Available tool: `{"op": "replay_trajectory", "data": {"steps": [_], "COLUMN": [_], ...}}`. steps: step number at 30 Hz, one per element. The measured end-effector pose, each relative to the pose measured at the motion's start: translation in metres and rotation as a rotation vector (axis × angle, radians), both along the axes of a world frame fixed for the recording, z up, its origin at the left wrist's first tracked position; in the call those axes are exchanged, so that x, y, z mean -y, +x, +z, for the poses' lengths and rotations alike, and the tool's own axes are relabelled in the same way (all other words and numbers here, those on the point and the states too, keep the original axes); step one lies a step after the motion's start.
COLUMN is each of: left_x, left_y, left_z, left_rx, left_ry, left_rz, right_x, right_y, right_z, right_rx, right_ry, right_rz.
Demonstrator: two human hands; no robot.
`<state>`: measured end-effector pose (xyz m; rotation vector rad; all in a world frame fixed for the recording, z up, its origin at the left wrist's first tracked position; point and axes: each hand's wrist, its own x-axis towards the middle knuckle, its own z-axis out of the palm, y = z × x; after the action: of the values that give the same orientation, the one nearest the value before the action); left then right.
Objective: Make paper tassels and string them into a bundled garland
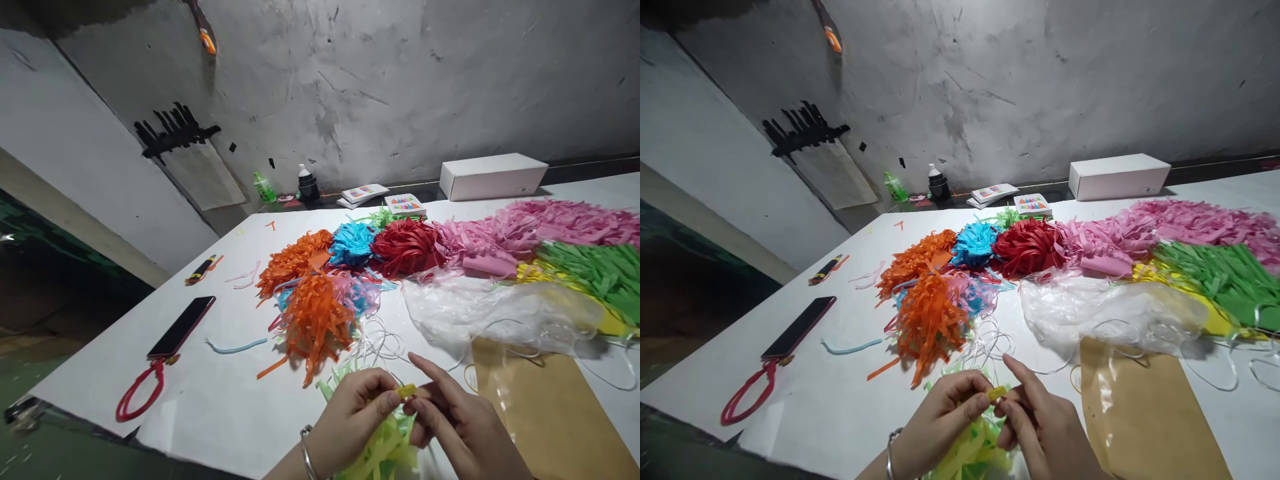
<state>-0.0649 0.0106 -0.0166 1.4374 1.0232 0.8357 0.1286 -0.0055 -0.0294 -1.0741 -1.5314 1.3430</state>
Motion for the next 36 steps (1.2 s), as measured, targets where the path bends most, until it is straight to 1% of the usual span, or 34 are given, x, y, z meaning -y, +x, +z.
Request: {"op": "replay_trajectory", "data": {"steps": [4,6,9,11,13,15,17,21,23,25,28,33,34,36], "left_x": [0.002,0.004,0.006,0.008,0.009,0.01,0.011,0.011,0.011,0.012,0.013,0.013,0.013,0.013], "left_y": [0.0,0.001,0.001,0.002,0.002,0.002,0.002,0.003,0.003,0.003,0.004,0.005,0.005,0.005], "left_z": [0.01,0.013,0.014,0.013,0.011,0.01,0.009,0.007,0.004,0.002,0.001,0.003,0.004,0.006], "left_rx": [-0.192,-0.236,-0.287,-0.344,-0.388,-0.389,-0.333,-0.226,-0.217,-0.212,-0.227,-0.269,-0.276,-0.304], "left_ry": [0.169,0.214,0.278,0.334,0.376,0.38,0.331,0.237,0.232,0.232,0.252,0.254,0.265,0.312], "left_rz": [-0.001,-0.001,0.014,0.045,0.066,0.066,0.07,0.151,0.205,0.222,0.168,0.119,0.116,0.102], "right_x": [0.001,0.002,0.004,0.005,0.003,0.001,0.001,0.005,0.008,0.01,0.011,0.013,0.014,0.013], "right_y": [0.002,-0.001,-0.008,-0.011,-0.011,-0.01,-0.009,-0.014,-0.017,-0.019,-0.02,-0.019,-0.019,-0.018], "right_z": [0.0,0.001,0.001,0.002,0.004,0.006,0.008,0.01,0.009,0.008,0.004,-0.005,-0.005,-0.005], "right_rx": [0.007,-0.04,-0.162,-0.198,-0.187,-0.16,-0.149,-0.157,-0.142,-0.131,-0.09,0.064,0.08,0.063], "right_ry": [-0.002,-0.023,-0.109,-0.155,-0.168,-0.161,-0.156,-0.177,-0.188,-0.182,-0.111,0.207,0.25,0.252], "right_rz": [0.051,0.016,-0.05,-0.081,-0.061,-0.008,-0.009,-0.176,-0.207,-0.213,-0.227,-0.379,-0.397,-0.38]}}
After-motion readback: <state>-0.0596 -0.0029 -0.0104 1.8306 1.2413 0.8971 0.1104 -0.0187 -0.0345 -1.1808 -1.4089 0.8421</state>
